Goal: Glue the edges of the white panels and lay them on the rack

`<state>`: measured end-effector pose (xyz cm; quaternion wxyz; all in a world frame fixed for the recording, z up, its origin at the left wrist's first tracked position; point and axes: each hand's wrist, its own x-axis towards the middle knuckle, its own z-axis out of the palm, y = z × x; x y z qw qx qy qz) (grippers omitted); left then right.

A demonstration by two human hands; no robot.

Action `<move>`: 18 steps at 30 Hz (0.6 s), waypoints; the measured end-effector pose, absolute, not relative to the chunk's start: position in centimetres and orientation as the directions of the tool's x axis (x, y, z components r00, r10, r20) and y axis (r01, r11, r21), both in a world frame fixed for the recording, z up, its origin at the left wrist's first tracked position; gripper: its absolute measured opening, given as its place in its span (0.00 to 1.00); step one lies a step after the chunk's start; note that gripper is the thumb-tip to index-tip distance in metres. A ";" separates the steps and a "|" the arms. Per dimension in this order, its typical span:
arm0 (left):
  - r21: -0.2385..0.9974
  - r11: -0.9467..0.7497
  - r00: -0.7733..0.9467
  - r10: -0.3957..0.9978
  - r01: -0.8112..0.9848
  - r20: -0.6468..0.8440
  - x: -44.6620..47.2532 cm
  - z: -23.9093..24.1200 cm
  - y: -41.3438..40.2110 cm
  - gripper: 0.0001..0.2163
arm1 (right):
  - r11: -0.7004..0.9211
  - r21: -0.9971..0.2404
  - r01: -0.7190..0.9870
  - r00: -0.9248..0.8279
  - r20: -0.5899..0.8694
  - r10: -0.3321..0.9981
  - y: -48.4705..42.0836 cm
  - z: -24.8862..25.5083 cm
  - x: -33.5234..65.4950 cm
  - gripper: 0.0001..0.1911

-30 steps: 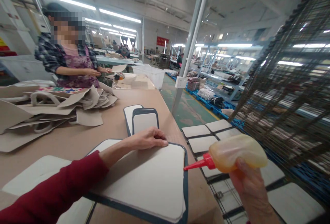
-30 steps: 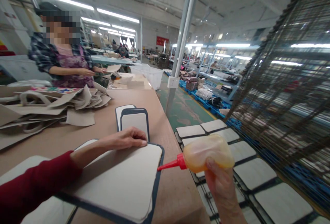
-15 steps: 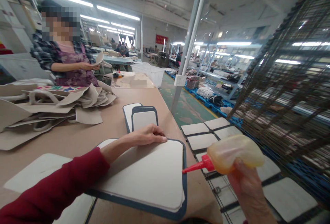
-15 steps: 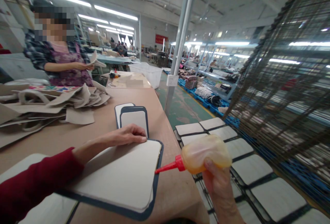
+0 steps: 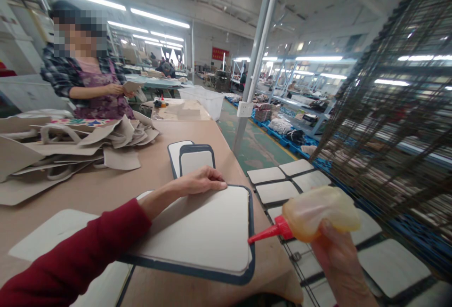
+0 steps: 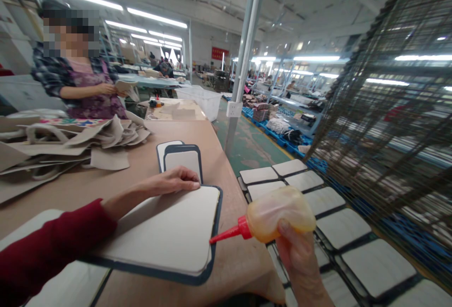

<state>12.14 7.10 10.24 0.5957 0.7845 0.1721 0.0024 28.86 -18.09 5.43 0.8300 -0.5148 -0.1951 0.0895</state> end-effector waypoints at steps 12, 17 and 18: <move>0.949 -0.141 0.923 0.312 0.281 -0.227 11.9 9.8 7.3 0.20 | 0.470 -0.881 0.055 0.903 0.245 0.352 -18.8 4.9 28.5 0.31; 0.953 -0.128 0.919 0.326 0.275 -0.222 11.7 9.5 7.8 0.20 | 0.455 -0.887 0.082 0.894 0.267 0.359 -18.9 4.8 28.4 0.32; 0.954 -0.122 0.918 0.329 0.273 -0.221 11.7 9.4 7.9 0.19 | 0.456 -0.887 0.075 0.897 0.260 0.358 -18.9 4.8 28.4 0.31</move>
